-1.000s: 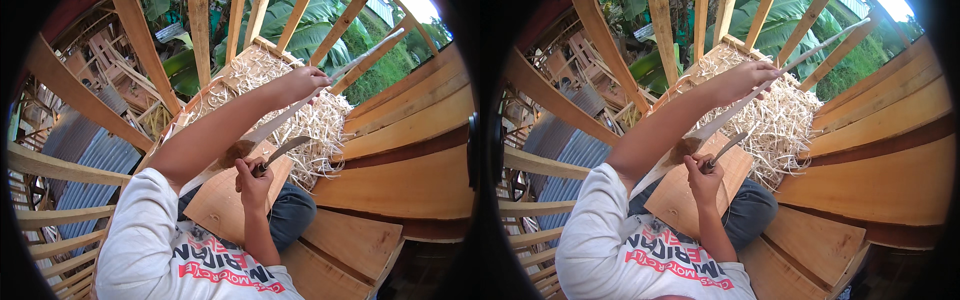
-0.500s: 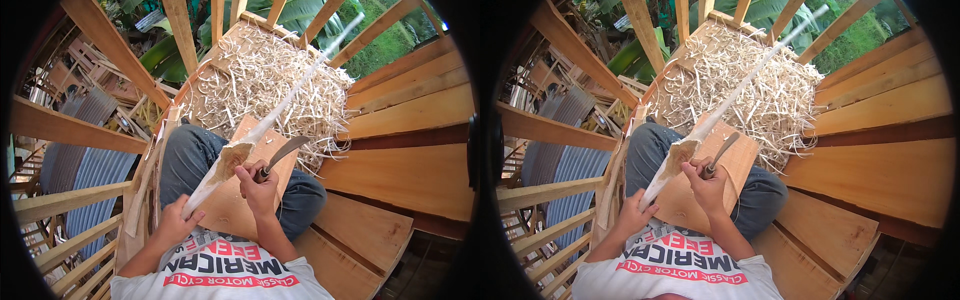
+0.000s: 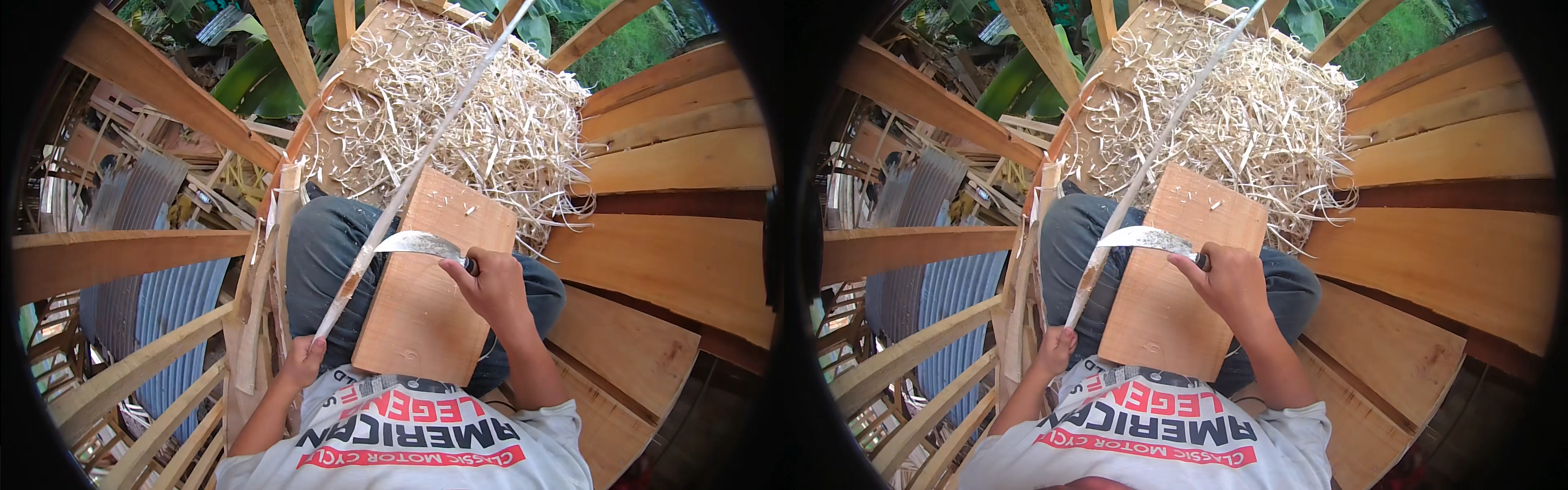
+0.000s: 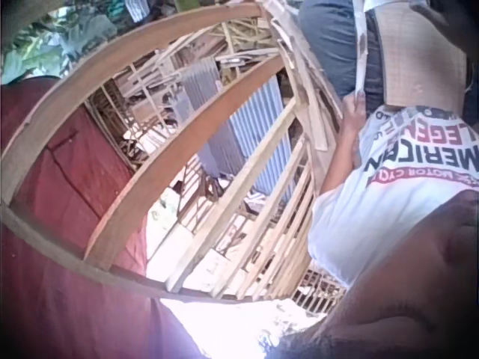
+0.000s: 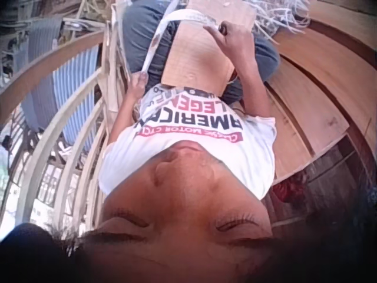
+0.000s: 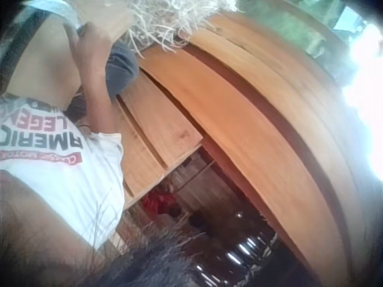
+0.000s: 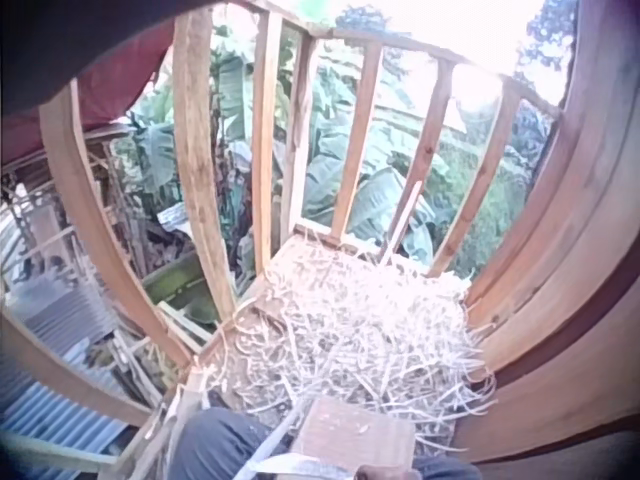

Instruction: The person sits cross-legged on a wooden platform and uses a curved knife to shave thin strips from a long wooden stick. The person holds the stick with the left hand and repeatedly scrapes the surface with the knife in the right hand, producing wood shavings that accumulate on the platform.

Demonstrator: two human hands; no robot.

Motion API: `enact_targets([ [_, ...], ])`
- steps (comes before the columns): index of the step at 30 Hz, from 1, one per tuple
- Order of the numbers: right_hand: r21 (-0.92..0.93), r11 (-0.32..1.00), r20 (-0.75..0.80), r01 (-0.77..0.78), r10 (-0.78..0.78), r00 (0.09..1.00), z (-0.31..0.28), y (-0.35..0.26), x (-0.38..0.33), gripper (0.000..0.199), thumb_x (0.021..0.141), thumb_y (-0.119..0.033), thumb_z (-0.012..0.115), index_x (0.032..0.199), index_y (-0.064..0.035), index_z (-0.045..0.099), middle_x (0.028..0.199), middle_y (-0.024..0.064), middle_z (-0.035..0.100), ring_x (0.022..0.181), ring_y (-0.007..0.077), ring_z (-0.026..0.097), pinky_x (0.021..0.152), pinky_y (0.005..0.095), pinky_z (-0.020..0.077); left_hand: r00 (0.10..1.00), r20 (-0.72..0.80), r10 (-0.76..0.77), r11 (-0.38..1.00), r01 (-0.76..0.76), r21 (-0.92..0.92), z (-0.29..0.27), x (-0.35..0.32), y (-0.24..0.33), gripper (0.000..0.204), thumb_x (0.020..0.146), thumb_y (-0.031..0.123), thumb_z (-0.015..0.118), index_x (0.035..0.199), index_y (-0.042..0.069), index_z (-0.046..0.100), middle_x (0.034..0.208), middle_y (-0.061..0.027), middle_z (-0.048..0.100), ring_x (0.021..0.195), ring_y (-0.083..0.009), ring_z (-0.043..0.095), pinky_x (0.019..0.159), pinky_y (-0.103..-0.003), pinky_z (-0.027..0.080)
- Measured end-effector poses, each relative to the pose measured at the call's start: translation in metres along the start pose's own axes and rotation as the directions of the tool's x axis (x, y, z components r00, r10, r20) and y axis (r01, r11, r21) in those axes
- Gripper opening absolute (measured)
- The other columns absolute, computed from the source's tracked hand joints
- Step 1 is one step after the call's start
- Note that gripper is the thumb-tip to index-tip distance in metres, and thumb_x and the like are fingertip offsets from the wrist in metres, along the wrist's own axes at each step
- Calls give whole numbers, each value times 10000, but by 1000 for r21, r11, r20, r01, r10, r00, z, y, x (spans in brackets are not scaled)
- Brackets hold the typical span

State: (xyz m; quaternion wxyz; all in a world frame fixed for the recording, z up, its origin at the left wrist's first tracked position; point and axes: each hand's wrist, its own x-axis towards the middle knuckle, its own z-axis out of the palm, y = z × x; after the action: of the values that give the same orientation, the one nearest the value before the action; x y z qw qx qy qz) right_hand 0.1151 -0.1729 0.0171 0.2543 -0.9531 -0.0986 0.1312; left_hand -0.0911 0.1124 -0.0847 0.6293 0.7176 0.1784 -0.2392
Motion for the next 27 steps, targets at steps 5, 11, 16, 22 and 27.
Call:
enact_targets([
  [5, -211, 962, -39, 175, -187, 982, 26, -8, 32, 628, 755, -621, 600, 530, -35, 579, 475, 115, 545, 428, 284, 562, 438, 365, 447, 1000, 11, -14, 999, 14, 44, -2, 8, 3, 595, 945, 481, 416, 588, 5, 423, 529, -2, 368, 544, -91, 354, 478, -307, 309],
  [11, -360, 911, -132, 203, -265, 955, 36, -5, 75, 684, 700, -697, 587, 477, -53, 523, 429, 91, 494, 386, 238, 533, 393, 326, 418, 998, -10, -65, 998, 66, 7, 0, 15, 15, 620, 954, 469, 397, 583, -23, 460, 513, -33, 420, 531, -99, 383, 479, -310, 326],
  [16, -440, 887, -217, 139, -255, 942, 31, 10, 104, 700, 694, -723, 577, 456, -71, 481, 389, 43, 423, 327, 171, 432, 365, 289, 374, 996, -40, -80, 997, 80, 6, 4, 17, 10, 636, 952, 474, 393, 577, -34, 469, 502, -60, 434, 518, -121, 410, 483, -325, 344],
  [22, 64, 849, -443, -524, 495, 748, -30, 116, 157, 714, 809, -671, 507, 520, -19, 551, 435, 90, 481, 412, 228, 490, 435, 370, 385, 998, -67, -10, 993, 17, 117, 9, 16, 9, 643, 945, 471, 407, 578, -54, 458, 483, -127, 415, 491, -140, 412, 469, -359, 339],
  [27, -152, 938, -483, -312, 205, 851, -50, 84, 112, 680, 850, -608, 500, 631, 26, 610, 477, 142, 503, 435, 302, 502, 463, 419, 389, 994, -105, -6, 996, 15, 84, 10, 19, 12, 652, 943, 474, 407, 564, -55, 447, 471, -147, 390, 459, -159, 400, 455, -374, 326],
])
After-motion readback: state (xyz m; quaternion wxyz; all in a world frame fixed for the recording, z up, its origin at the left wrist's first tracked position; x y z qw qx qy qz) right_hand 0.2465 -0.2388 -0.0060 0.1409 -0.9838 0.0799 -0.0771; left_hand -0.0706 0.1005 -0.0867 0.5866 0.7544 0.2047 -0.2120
